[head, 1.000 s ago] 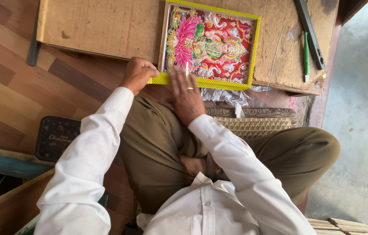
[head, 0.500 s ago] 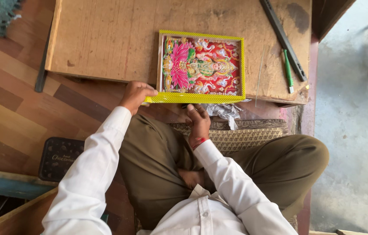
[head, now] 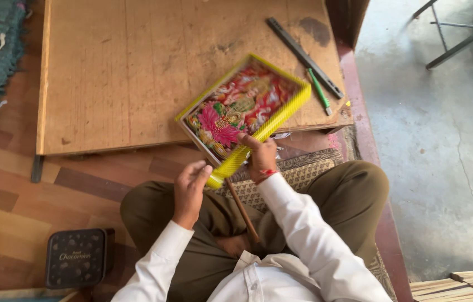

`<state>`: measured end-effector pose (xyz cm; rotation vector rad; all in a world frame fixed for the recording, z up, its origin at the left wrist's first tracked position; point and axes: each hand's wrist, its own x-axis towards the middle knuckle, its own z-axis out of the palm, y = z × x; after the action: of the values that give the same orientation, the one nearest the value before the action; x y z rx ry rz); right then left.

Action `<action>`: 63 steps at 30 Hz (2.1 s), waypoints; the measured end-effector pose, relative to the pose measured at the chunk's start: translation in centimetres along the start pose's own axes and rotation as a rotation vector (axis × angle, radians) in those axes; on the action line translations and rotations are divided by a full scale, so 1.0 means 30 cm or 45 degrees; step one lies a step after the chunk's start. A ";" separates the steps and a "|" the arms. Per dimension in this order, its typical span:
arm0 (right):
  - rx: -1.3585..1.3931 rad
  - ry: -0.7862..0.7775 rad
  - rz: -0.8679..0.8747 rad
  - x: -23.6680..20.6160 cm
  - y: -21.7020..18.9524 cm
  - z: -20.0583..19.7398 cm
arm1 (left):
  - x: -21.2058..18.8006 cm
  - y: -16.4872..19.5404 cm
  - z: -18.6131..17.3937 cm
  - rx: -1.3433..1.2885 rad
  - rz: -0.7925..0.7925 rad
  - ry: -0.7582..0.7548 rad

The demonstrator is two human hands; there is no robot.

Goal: The person sits on the floor and applies a yellow decorative border to a framed religious picture. They measure the frame edges, cut the border material, and use a hammer to secure the border in place.

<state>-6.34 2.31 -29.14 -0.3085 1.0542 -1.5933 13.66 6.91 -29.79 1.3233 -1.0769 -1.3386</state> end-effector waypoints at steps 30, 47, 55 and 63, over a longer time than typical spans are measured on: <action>-2.635 -1.101 -0.819 0.228 -0.573 0.472 | 0.479 0.620 0.124 1.127 1.001 -0.212; -0.961 -0.467 -0.153 0.322 -0.612 0.145 | 0.568 0.573 0.197 1.352 0.721 -0.109; -1.720 -0.394 -1.107 0.201 -0.579 0.231 | 0.589 0.590 0.202 1.362 0.760 -0.069; -1.966 -0.575 -1.944 0.089 -0.301 0.309 | 0.618 0.587 0.211 1.414 0.737 -0.055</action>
<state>-6.70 -4.72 -17.96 -2.8598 1.5431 -1.2264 8.33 -14.61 -15.57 1.5072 -2.1782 -0.2690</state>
